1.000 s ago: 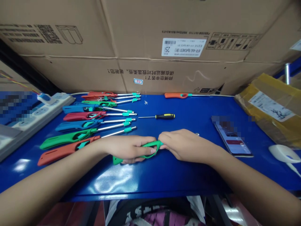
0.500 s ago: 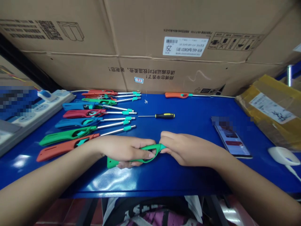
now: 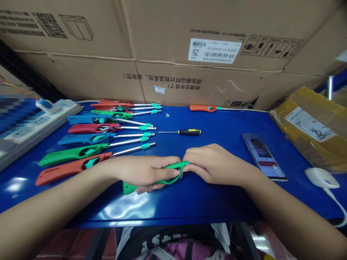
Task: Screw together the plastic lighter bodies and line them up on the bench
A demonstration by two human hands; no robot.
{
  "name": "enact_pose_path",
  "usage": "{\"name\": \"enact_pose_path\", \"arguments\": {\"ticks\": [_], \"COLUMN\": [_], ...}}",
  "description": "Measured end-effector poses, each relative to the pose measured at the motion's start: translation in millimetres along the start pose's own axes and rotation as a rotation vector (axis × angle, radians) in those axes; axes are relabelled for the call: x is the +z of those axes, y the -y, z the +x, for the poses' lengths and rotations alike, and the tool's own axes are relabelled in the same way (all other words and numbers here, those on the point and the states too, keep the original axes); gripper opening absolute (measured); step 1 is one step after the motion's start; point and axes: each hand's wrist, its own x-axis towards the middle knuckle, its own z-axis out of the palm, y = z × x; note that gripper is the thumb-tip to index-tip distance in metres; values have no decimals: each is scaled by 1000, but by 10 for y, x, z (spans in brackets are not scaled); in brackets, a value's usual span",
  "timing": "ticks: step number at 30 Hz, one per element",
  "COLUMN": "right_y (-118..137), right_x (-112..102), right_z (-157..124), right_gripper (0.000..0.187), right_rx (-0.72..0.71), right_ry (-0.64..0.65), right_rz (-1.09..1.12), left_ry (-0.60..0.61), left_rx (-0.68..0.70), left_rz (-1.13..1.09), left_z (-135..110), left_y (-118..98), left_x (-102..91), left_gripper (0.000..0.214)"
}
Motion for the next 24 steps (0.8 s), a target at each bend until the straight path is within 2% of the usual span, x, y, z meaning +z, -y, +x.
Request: {"name": "enact_pose_path", "arguments": {"ticks": [7, 16, 19, 22, 24], "right_y": [-9, 22, -114, -307, -398], "right_x": [-5, 23, -11, -72, -106], "right_z": [-17, -13, -92, -202, -247], "right_gripper": [30, 32, 32, 31, 30], "right_rx": [-58, -79, -28, 109, 154], "right_ry": [-22, -15, -37, -136, -106], "right_rz": [110, 123, 79, 47, 22], "left_ry": [27, 41, 13, -73, -92], "left_rx": [-14, -11, -28, -55, -47], "left_rz": [10, -6, -20, -31, -8], "left_z": [-51, -80, -174, -296, -333], "left_y": [-47, -54, 31, 120, 147], "left_x": [19, 26, -68, -190, -237], "left_gripper": [29, 28, 29, 33, 31]}}
